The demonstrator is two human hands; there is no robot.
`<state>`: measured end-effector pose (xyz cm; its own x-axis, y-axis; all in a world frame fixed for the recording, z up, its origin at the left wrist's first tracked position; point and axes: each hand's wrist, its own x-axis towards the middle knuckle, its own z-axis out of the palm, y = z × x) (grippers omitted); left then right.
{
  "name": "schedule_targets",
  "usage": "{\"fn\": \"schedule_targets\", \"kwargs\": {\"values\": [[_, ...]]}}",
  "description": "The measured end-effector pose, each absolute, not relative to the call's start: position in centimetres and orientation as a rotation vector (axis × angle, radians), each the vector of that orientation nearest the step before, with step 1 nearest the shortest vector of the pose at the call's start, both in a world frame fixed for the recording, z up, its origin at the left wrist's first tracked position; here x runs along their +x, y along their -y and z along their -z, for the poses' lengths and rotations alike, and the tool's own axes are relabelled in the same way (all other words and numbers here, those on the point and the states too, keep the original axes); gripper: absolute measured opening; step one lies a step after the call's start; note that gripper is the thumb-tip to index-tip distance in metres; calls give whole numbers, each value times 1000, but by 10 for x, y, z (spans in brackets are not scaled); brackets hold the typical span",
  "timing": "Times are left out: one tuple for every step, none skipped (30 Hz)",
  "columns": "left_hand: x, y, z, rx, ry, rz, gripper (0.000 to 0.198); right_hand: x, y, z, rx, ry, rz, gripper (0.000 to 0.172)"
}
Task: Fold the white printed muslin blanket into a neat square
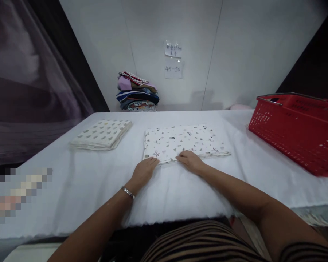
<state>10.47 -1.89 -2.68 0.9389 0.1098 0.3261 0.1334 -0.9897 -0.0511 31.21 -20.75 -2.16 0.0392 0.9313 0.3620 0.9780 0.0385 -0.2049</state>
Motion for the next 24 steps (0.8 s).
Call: {"fn": "schedule_targets", "kwargs": {"values": [[104,19,28,-3025,206,510,40,315,212,20,-1910,1926,127,32],[103,19,28,-3028,216,519,41,320,218,19,-1907,1915,102,33],[102,19,29,-3031,225,529,41,326,226,18,-1920,1893,89,34],[101,19,30,-3033,228,539,42,334,236,18,-1947,1870,88,34],[101,18,30,-3036,226,545,42,343,247,17,-1984,1844,101,35],[101,18,30,-3040,219,549,42,353,260,17,-2025,1819,121,35],[101,18,30,-3046,214,550,42,364,273,18,-2063,1800,149,36],[101,18,30,-3053,209,546,43,375,288,19,-2104,1761,189,37],[101,18,29,-3061,206,539,43,386,303,20,-2143,1730,224,36],[102,18,28,-3069,211,530,44,396,317,20,-2177,1709,262,36],[102,19,27,-3077,221,518,45,405,330,21,-2210,1679,302,36],[103,20,26,-3085,234,506,46,413,342,21,-2239,1652,328,36],[103,21,25,-3094,246,496,46,418,351,21,-2260,1628,336,35],[103,22,23,-3104,258,496,46,423,358,21,-2277,1593,334,35],[102,23,22,-3116,265,503,45,425,363,20,-2293,1543,325,36],[101,24,20,-3132,263,519,43,427,365,19,-2312,1467,314,36],[100,25,19,-3153,256,543,40,429,365,18,-2333,1373,301,37],[99,26,17,-3178,263,577,36,430,363,17,-2358,1271,281,38],[99,27,15,-3206,296,620,33,432,359,15,-2390,1166,248,39],[98,28,13,-3237,354,668,32,435,355,14,-2427,1078,194,40],[99,28,10,-3263,442,725,31,439,350,12,-2472,1012,119,41],[100,28,7,-3275,556,789,30,443,344,10,-2526,959,45,41],[101,26,4,-3269,683,853,30,448,338,7,-2587,910,-10,41],[104,24,0,-3245,811,900,30,453,332,5,-2647,868,-33,40]]}}
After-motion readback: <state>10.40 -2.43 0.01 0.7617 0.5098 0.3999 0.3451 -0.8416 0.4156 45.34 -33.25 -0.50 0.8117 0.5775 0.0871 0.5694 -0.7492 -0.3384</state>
